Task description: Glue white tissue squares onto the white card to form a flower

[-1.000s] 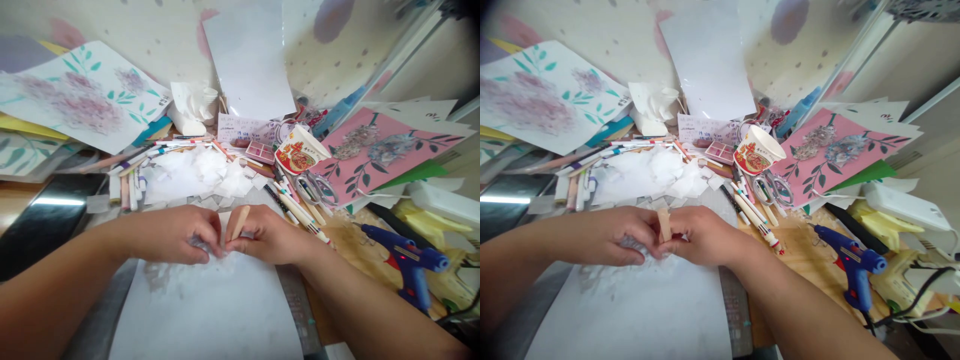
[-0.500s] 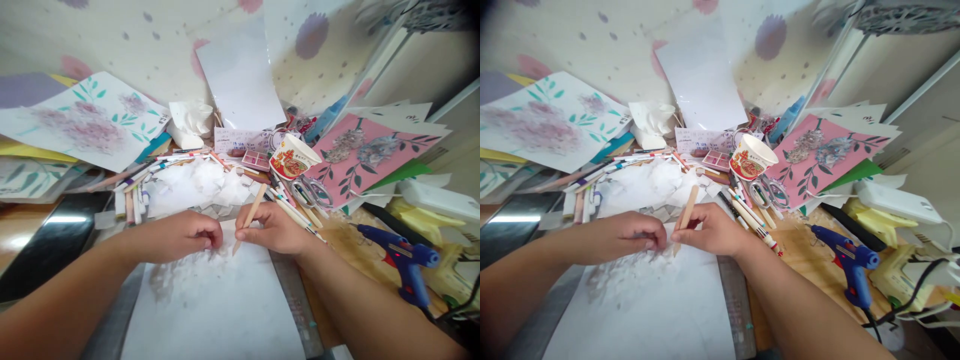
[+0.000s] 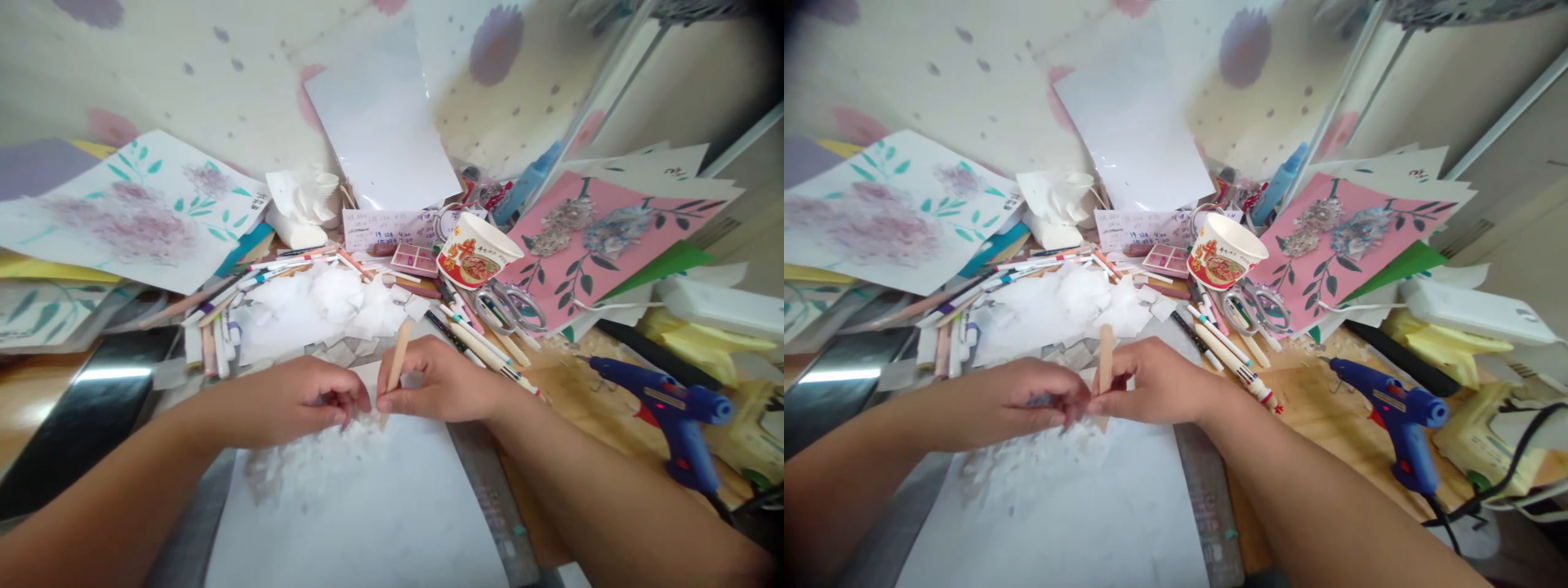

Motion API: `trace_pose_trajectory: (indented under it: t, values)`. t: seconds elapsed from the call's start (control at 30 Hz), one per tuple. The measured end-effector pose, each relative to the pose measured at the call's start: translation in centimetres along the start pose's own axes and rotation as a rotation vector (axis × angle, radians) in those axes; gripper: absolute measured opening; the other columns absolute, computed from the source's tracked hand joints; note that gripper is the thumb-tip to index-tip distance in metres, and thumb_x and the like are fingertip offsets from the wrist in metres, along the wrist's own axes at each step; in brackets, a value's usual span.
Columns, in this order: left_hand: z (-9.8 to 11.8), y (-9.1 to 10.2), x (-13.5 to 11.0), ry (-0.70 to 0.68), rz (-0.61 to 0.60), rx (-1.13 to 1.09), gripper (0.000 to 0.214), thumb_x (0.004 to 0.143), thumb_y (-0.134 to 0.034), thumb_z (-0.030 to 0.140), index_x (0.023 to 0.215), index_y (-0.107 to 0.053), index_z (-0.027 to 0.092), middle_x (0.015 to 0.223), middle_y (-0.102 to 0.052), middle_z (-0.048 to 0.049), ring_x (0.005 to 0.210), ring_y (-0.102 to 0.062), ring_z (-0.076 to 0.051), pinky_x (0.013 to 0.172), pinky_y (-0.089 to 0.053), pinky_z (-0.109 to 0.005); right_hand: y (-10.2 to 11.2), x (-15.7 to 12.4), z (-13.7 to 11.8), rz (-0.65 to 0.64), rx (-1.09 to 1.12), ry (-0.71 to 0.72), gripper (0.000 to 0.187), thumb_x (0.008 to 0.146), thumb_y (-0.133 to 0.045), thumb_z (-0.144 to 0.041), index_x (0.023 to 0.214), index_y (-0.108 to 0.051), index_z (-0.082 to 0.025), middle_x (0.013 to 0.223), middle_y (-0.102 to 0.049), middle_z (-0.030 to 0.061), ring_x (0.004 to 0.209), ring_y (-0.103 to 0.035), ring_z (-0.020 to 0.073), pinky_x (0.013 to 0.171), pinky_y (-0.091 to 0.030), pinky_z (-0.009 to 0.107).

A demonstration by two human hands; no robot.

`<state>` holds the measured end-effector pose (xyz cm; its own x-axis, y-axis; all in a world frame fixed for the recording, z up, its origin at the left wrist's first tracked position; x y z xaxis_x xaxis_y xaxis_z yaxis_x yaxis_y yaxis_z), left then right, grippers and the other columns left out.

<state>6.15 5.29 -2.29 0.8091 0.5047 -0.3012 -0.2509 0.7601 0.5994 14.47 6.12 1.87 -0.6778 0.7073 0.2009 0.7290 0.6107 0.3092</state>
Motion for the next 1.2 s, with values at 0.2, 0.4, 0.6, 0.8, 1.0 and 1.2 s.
trace_pose_trajectory:
  t: [0.2, 0.4, 0.6, 0.8, 1.0, 1.2]
  values:
    - [-0.4, 3.1, -0.5, 0.026, 0.293, 0.075, 0.020, 0.091, -0.052, 0.033, 0.104, -0.064, 0.023, 0.106, -0.066, -0.0025, 0.099, -0.062, -0.019, 0.089, -0.047, -0.030, 7.0, -1.2, 0.2, 0.463, 0.161, 0.064, 0.028, 0.075, -0.075, -0.041, 0.070, -0.062, -0.017, 0.061, -0.056, -0.0036, 0.055, -0.050, 0.0096, 0.055, -0.043, 0.024]
    - [1.0, -0.2, 0.1, -0.061, 0.090, 0.313, 0.049, 0.079, -0.072, 0.041, 0.126, -0.059, 0.035, 0.136, -0.051, -0.0028, 0.126, -0.047, -0.028, 0.108, -0.036, -0.041, 9.4, -1.9, 1.2, 0.670, 0.087, 0.063, 0.024, 0.077, -0.069, -0.041, 0.074, -0.060, -0.018, 0.064, -0.056, -0.0029, 0.055, -0.047, 0.0097, 0.053, -0.041, 0.024]
    - [2.4, -1.6, 0.2, -0.075, 0.071, 0.356, 0.036, 0.082, -0.069, 0.026, 0.117, -0.063, 0.033, 0.133, -0.053, -0.0016, 0.124, -0.047, -0.026, 0.106, -0.037, -0.039, 9.1, -1.7, 0.9, 0.643, -0.171, -0.028, 0.023, 0.080, -0.061, -0.040, 0.075, -0.059, -0.018, 0.067, -0.059, -0.0007, 0.058, -0.050, 0.0119, 0.056, -0.041, 0.025]
    - [3.4, -2.7, 0.5, -0.114, 0.142, 0.365, 0.055, 0.065, -0.077, 0.014, 0.115, -0.063, 0.030, 0.125, -0.059, -0.0035, 0.116, -0.053, -0.028, 0.101, -0.043, -0.039, 9.9, -2.0, 0.9, 0.569, -0.647, -0.268, 0.018, 0.086, -0.050, -0.026, 0.073, -0.059, -0.018, 0.064, -0.060, 0.0014, 0.059, -0.053, 0.0151, 0.058, -0.036, 0.026]
    - [3.1, -1.2, 0.4, -0.151, 0.200, 0.371, 0.021, 0.084, -0.063, 0.025, 0.105, -0.068, 0.025, 0.105, -0.068, -0.0043, 0.098, -0.063, -0.021, 0.086, -0.049, -0.031, 8.0, -1.4, 2.4, 0.345, -0.986, -0.501, 0.021, 0.089, -0.051, -0.027, 0.077, -0.066, -0.018, 0.077, -0.073, 0.0100, 0.073, -0.066, 0.0225, 0.064, -0.040, 0.029]
    - [2.8, 1.6, -0.2, -0.219, 0.393, 0.410, 0.022, 0.094, -0.047, 0.031, 0.093, -0.068, 0.023, 0.094, -0.071, -0.0030, 0.086, -0.065, -0.018, 0.079, -0.049, -0.026, 7.1, -1.1, 1.6, 0.343, -1.141, -0.531, 0.033, 0.087, -0.056, -0.050, 0.081, -0.068, -0.020, 0.078, -0.075, 0.0089, 0.073, -0.069, 0.0240, 0.061, -0.043, 0.029]
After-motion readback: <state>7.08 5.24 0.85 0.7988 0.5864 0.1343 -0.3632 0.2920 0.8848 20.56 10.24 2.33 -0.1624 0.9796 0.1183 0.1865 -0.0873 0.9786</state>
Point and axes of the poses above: each hand's wrist, its own x-axis towards the middle knuckle, its own y-axis out of the back of the hand, z = x × y, the point moved 10 cm from there along x, towards the middle knuckle
